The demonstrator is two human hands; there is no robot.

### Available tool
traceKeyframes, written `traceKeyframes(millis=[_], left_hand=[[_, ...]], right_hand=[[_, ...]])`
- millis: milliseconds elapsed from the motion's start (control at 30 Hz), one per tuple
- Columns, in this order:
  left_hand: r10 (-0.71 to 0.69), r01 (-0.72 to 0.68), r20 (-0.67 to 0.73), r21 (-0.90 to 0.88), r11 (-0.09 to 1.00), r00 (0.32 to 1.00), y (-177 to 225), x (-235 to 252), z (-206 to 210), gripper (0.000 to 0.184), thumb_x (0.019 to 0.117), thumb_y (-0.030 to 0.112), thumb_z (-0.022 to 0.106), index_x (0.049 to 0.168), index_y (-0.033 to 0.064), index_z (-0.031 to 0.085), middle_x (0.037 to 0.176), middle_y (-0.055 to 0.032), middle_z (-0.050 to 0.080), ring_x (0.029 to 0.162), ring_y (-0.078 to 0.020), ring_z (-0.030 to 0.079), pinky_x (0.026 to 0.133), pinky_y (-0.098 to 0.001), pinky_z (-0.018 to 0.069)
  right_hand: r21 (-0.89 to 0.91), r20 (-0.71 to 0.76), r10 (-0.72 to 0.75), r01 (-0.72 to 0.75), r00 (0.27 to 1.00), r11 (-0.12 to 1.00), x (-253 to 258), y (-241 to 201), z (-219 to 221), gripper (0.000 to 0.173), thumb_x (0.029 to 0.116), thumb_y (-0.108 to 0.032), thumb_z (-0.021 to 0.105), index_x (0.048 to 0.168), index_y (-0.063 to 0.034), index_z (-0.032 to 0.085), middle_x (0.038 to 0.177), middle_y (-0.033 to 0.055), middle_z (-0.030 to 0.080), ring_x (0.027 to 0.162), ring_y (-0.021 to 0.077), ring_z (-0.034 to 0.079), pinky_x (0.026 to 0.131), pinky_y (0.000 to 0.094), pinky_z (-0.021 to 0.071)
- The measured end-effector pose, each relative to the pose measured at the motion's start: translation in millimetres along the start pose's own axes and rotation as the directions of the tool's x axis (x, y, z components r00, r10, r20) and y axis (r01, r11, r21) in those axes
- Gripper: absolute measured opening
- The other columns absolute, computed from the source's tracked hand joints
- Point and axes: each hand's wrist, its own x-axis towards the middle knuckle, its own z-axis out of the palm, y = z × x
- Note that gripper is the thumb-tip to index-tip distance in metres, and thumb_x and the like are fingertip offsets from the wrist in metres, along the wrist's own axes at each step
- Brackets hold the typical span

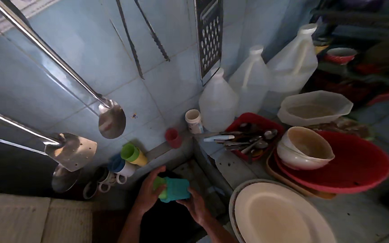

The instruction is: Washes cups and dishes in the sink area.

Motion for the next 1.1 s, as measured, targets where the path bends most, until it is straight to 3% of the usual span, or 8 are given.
traceKeyframes(millis=[100,200,367,600,667,800,933,1100], left_hand=[[0.054,-0.049,-0.033,0.136,0.989,0.998,3.0,-1.7,20.6,0.061,0.0914,0.023,0.073,0.144,0.0008,0.053,0.137,-0.0156,0.062,0.13,-0.0236,0.058,0.11,-0.043,0.0474],[0.025,-0.026,0.003,0.175,0.984,1.0,2.1,-4.6,28.4,0.065,0.0837,0.01,0.078,0.144,0.0044,0.056,0.139,-0.0164,0.061,0.13,-0.0271,0.057,0.11,-0.0447,0.0481],[-0.038,0.029,0.02,0.327,0.945,0.999,14.0,18.3,14.4,0.057,0.0859,0.002,0.072,0.141,0.0074,0.059,0.144,-0.0179,0.057,0.134,-0.031,0.055,0.111,-0.0482,0.0471],[-0.141,0.083,0.008,0.774,0.628,0.99,2.5,103.7,-18.9,0.049,0.1003,0.005,0.053,0.148,0.0177,0.055,0.159,-0.0172,0.042,0.107,-0.04,0.069,0.087,-0.0539,0.0576],[-0.172,0.062,0.039,0.835,0.547,0.984,-20.4,120.7,-22.3,0.054,0.0999,0.001,0.051,0.15,0.0215,0.052,0.161,-0.0164,0.038,0.11,-0.0414,0.068,0.086,-0.0548,0.0576],[-0.169,0.102,-0.019,0.858,0.503,0.985,-48.8,132.4,-25.5,0.06,0.0998,0.002,0.052,0.155,0.0253,0.046,0.164,-0.0177,0.033,0.136,-0.0452,0.049,0.104,-0.0597,0.0457],[-0.013,0.072,-0.076,0.862,0.501,0.997,-63.3,125.2,-21.4,0.065,0.0926,0.001,0.062,0.153,0.0221,0.05,0.16,-0.023,0.038,0.142,-0.0494,0.041,0.113,-0.0683,0.03],[-0.008,0.099,-0.109,0.864,0.494,0.994,-63.6,122.7,-15.9,0.076,0.088,0.013,0.075,0.156,0.0241,0.045,0.165,-0.0233,0.029,0.152,-0.0481,0.023,0.119,-0.0723,0.0125]], right_hand=[[0.045,0.004,0.011,-0.011,1.0,0.999,-7.0,1.2,11.9,0.041,0.1121,-0.018,0.032,0.149,-0.001,0.037,0.13,0.0211,0.06,0.106,0.0292,0.068,0.085,0.043,0.0607],[0.061,-0.016,0.059,-0.058,0.998,0.996,-7.5,11.3,8.8,0.043,0.1128,-0.019,0.031,0.153,-0.0024,0.033,0.135,0.0221,0.057,0.111,0.0304,0.067,0.087,0.0431,0.06],[-0.146,0.006,0.052,-0.05,0.999,0.988,-1.2,15.0,10.8,0.056,0.1136,-0.031,0.032,0.163,-0.0095,0.019,0.162,0.0192,0.035,0.139,0.0308,0.05,0.11,0.0435,0.0477],[-0.294,-0.042,0.031,-0.042,0.999,0.955,-0.8,10.2,4.7,0.057,0.113,-0.035,0.032,0.164,-0.0125,0.019,0.159,0.0206,0.038,0.133,0.035,0.055,0.103,0.0492,0.0514],[-0.304,-0.046,0.035,-0.047,0.998,0.951,-3.1,12.7,0.2,0.057,0.1129,-0.035,0.032,0.164,-0.0132,0.019,0.159,0.0204,0.039,0.133,0.0358,0.055,0.102,0.0504,0.0518],[-0.328,-0.044,0.042,-0.054,0.998,0.943,0.2,12.8,-5.8,0.057,0.1128,-0.031,0.034,0.165,-0.0143,0.018,0.159,0.0205,0.039,0.132,0.0372,0.055,0.1,0.0526,0.0521],[-0.358,-0.049,0.059,-0.072,0.997,0.931,1.1,16.8,-7.3,0.055,0.1131,-0.03,0.034,0.164,-0.0147,0.019,0.159,0.02,0.039,0.132,0.0374,0.055,0.098,0.0528,0.0524],[-0.418,-0.065,0.086,-0.105,0.994,0.902,-1.0,18.8,-8.8,0.055,0.1125,-0.03,0.037,0.164,-0.0144,0.022,0.158,0.0208,0.04,0.132,0.0384,0.054,0.098,0.0548,0.0516]])
